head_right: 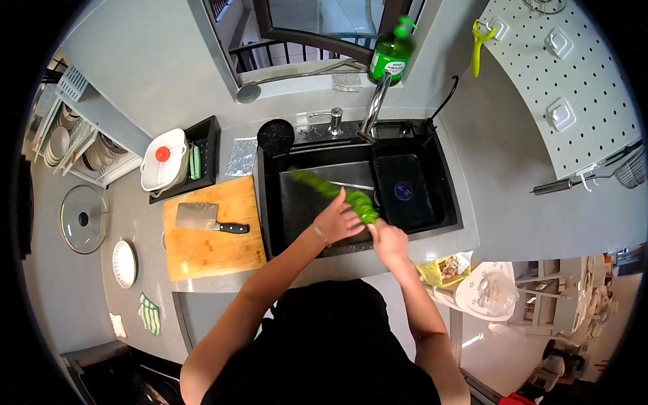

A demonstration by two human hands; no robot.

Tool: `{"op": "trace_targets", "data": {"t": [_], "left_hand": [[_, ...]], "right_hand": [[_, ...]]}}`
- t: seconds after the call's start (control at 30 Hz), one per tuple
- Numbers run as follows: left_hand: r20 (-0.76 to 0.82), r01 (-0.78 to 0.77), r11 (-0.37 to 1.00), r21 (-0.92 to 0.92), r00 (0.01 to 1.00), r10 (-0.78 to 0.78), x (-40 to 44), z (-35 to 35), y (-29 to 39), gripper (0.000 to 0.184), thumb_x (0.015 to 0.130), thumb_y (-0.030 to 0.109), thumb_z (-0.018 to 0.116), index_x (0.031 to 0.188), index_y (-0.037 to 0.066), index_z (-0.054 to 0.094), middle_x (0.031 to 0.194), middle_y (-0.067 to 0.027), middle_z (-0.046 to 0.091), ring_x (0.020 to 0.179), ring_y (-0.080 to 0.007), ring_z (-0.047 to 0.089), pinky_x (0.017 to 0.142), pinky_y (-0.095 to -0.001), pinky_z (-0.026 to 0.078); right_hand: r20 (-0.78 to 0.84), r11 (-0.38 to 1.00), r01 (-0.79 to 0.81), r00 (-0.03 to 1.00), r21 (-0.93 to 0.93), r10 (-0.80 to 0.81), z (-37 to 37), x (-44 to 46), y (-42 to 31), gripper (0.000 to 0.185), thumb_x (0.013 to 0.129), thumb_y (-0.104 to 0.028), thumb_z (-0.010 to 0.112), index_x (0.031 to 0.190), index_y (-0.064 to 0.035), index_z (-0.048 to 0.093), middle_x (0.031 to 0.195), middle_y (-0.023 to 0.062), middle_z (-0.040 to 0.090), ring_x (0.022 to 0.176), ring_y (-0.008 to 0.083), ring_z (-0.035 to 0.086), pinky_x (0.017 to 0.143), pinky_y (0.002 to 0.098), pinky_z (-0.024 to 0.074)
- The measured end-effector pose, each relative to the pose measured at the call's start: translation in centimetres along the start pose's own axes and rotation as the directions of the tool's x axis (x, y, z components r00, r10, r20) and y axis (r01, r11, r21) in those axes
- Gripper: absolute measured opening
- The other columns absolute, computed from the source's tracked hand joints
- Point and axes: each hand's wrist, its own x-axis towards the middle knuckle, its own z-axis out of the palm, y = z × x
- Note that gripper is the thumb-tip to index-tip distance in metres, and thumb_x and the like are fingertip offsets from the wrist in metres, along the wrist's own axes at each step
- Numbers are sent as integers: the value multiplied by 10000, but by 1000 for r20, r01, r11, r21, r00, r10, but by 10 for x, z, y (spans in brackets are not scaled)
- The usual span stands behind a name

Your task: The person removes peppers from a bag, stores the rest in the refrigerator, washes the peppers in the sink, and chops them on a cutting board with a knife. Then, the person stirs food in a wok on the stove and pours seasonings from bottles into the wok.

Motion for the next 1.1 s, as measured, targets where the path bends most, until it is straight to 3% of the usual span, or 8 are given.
{"op": "trace_targets", "data": {"t": [0.03, 0.07, 0.17, 0.23, 0.4, 0.5, 0.7, 1.1], "left_hand": [[182, 20, 989, -145, 983, 7, 0, -2, 7, 477, 816, 456, 627, 1076, 82, 483, 1023, -122, 594, 975, -278, 571, 883, -447, 439], [157, -101, 955, -279, 976, 149, 4, 1, 3, 355, 801, 361, 680, 921, 68, 519, 841, -105, 601, 827, -252, 588, 798, -401, 465], [84, -72, 911, -407, 990, 116, 18, -15, 15, 260, 797, 239, 695, 745, 58, 515, 707, -73, 564, 676, -202, 560, 704, -348, 472], [29, -120, 897, -426, 989, 146, 7, -13, 20, 267, 801, 217, 685, 683, 63, 501, 665, -57, 548, 627, -184, 544, 679, -328, 473], [-19, -217, 889, -404, 973, 229, -10, -3, 31, 260, 776, 206, 694, 667, 89, 489, 614, -20, 496, 572, -163, 500, 621, -319, 453], [-21, -288, 892, -349, 954, 300, -14, -6, 35, 237, 774, 186, 673, 664, 103, 481, 614, -2, 494, 566, -137, 492, 601, -305, 447], [-106, -380, 886, -267, 925, 364, -18, -6, 31, 197, 765, 154, 630, 648, 115, 477, 596, 18, 486, 543, -112, 475, 561, -275, 441], [-358, -513, 821, -252, 837, 413, -4, -23, 28, 138, 742, 120, 606, 674, 90, 490, 601, -23, 488, 550, -163, 469, 566, -300, 451]], "right_hand": [[-12, 992, 103, 994, -72, -105, 8, -1, -10, 237, 879, -268, 527, 805, -44, 547, 683, 195, 605, 671, 385, 594, 606, 476, 460], [-66, 990, 135, 988, -43, -138, 13, -1, -20, 220, 868, -258, 545, 805, -46, 548, 670, 185, 602, 657, 385, 591, 599, 475, 460], [-231, 974, 199, 958, 105, -171, 12, 5, -51, 182, 810, -192, 630, 780, -36, 540, 608, 134, 580, 574, 360, 575, 552, 440, 456], [-169, 956, 100, 984, 274, -55, 1, 5, -67, 185, 801, -184, 643, 774, -27, 549, 598, 129, 573, 556, 332, 572, 542, 398, 454], [-212, 770, 91, 975, 632, 59, 28, 16, -70, 144, 794, -121, 670, 783, 5, 603, 612, 65, 620, 514, 103, 548, 507, 262, 421], [-10, 552, -78, 988, 830, 155, 36, 22, -75, 80, 821, -38, 633, 758, 2, 602, 633, -3, 596, 558, 17, 484, 528, 184, 375], [44, 425, -102, 988, 900, 145, 48, 26, -78, 102, 785, -40, 666, 717, -3, 600, 613, 6, 607, 536, 17, 489, 485, 192, 371], [-94, 780, 25, 995, 625, 43, 68, 47, -81, 102, 731, 5, 645, 668, 9, 565, 556, 38, 583, 500, 49, 502, 464, 224, 378]]}}
